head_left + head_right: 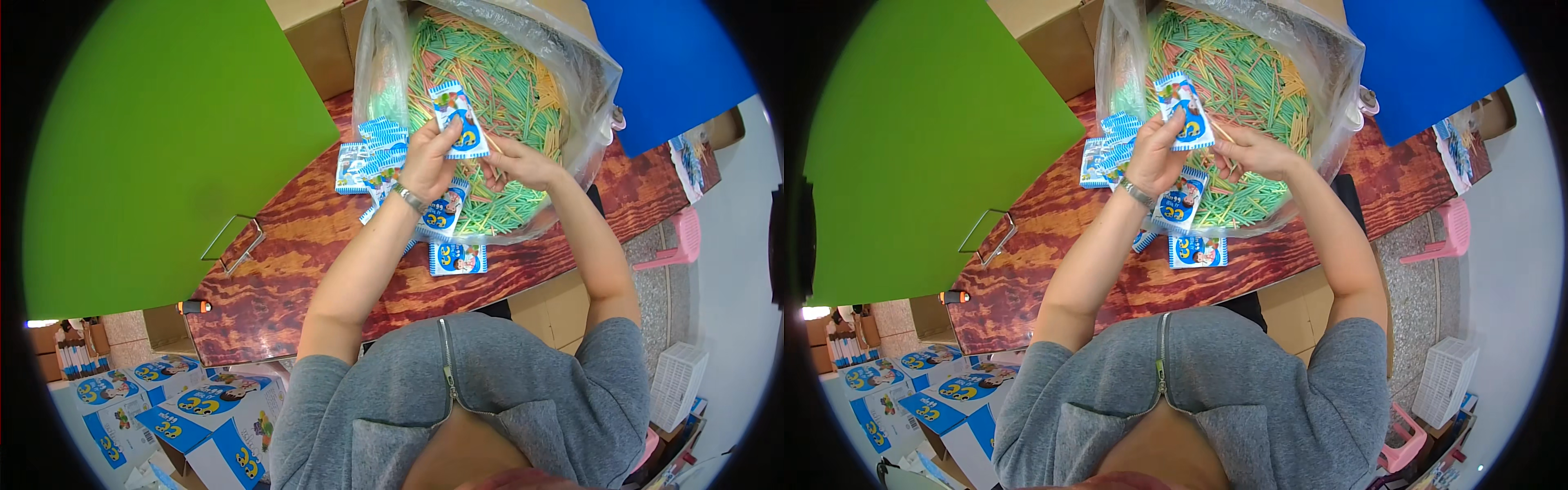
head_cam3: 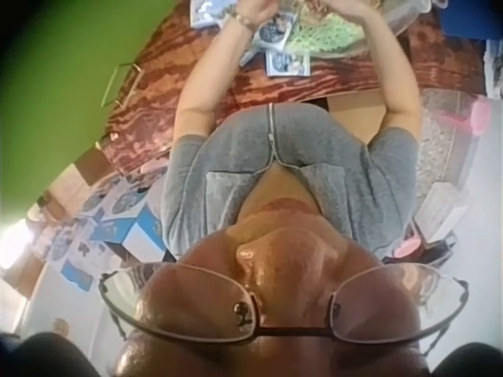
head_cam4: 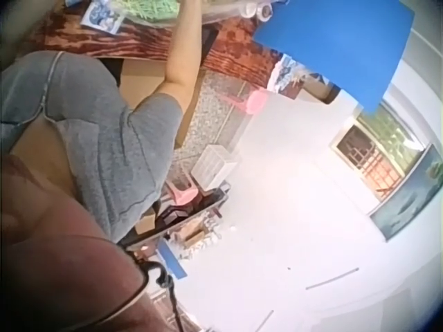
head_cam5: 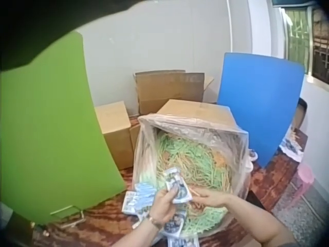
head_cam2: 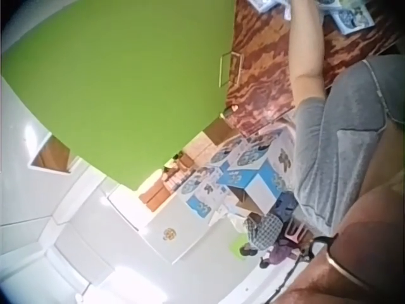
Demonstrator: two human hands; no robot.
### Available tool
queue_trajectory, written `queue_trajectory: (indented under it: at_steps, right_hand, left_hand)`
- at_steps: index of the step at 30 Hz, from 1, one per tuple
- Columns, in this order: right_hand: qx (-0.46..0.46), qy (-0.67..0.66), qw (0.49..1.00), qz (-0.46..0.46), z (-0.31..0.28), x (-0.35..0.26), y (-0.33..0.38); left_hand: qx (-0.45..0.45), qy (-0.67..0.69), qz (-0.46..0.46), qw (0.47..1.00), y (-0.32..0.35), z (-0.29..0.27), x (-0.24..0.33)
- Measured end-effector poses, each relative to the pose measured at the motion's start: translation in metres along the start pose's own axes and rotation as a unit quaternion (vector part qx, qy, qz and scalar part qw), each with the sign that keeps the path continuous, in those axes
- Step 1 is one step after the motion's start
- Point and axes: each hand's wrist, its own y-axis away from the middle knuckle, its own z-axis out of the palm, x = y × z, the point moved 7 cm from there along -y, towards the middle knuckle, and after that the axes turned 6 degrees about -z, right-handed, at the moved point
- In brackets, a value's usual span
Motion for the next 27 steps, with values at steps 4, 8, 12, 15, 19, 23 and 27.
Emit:
queue_trajectory:
  at_steps: [4,8,12,15,19,23,27]
  right_hand:
    - [0.017,-0.124,0.991,0.039,0.009,0.016,-0.004]
    - [-0.008,-0.075,0.997,0.027,0.009,0.005,0.002]
    - [0.026,0.09,0.996,0.014,-0.004,-0.048,0.017]
    - [0.025,0.237,0.97,-0.041,-0.013,-0.082,0.017]
    - [0.022,0.405,0.899,-0.166,0.009,-0.131,0.012]
    - [0.028,0.519,0.832,-0.195,0.019,-0.143,0.003]
    - [0.01,0.565,0.815,-0.131,0.029,-0.151,-0.003]
  left_hand:
    - [-0.021,0.004,-0.01,1.0,-0.006,0.017,-0.01]
    - [0.027,-0.103,0.065,0.992,0.002,0.011,0.005]
    - [0.111,-0.375,0.152,0.908,0.038,-0.038,0.042]
    - [0.167,-0.548,0.208,0.793,0.061,-0.041,0.051]
    - [0.204,-0.594,0.257,0.735,0.076,-0.034,0.05]
    - [0.209,-0.622,0.265,0.707,0.079,-0.028,0.052]
    - [0.201,-0.642,0.299,0.677,0.085,-0.024,0.056]
